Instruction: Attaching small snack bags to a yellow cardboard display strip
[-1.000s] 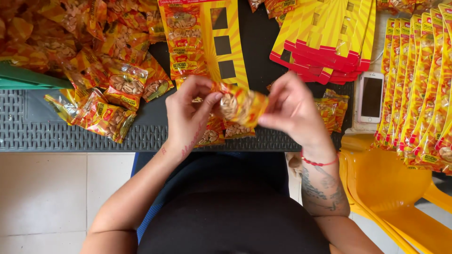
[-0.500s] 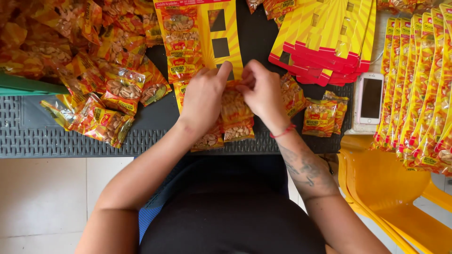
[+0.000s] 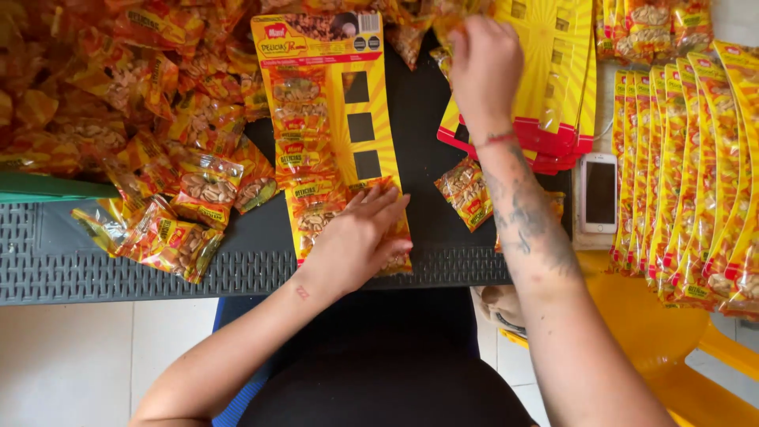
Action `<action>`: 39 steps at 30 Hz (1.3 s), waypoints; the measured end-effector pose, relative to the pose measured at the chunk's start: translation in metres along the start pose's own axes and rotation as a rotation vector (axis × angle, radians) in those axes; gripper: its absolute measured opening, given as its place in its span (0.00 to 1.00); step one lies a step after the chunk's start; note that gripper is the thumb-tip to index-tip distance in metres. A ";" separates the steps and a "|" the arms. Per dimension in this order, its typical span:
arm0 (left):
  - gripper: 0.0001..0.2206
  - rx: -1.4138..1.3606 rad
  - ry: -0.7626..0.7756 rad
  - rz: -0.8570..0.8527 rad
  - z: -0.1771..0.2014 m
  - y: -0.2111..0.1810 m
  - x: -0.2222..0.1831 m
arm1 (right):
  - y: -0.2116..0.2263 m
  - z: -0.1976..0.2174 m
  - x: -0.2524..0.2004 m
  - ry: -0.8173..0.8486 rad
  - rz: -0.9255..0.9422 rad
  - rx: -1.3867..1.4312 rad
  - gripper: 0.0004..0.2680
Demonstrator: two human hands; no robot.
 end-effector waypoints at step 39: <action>0.30 -0.277 -0.131 0.153 0.043 0.006 0.030 | 0.050 0.000 0.003 -0.037 -0.109 0.443 0.09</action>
Point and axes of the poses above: each hand's wrist, its own x-axis towards the middle knuckle, its own z-axis out of the back of the hand, y = z × x, the point moved 2 cm from there along x, towards the middle knuckle, and after that the axes turned 13 degrees about -x, right-handed, at the moved point
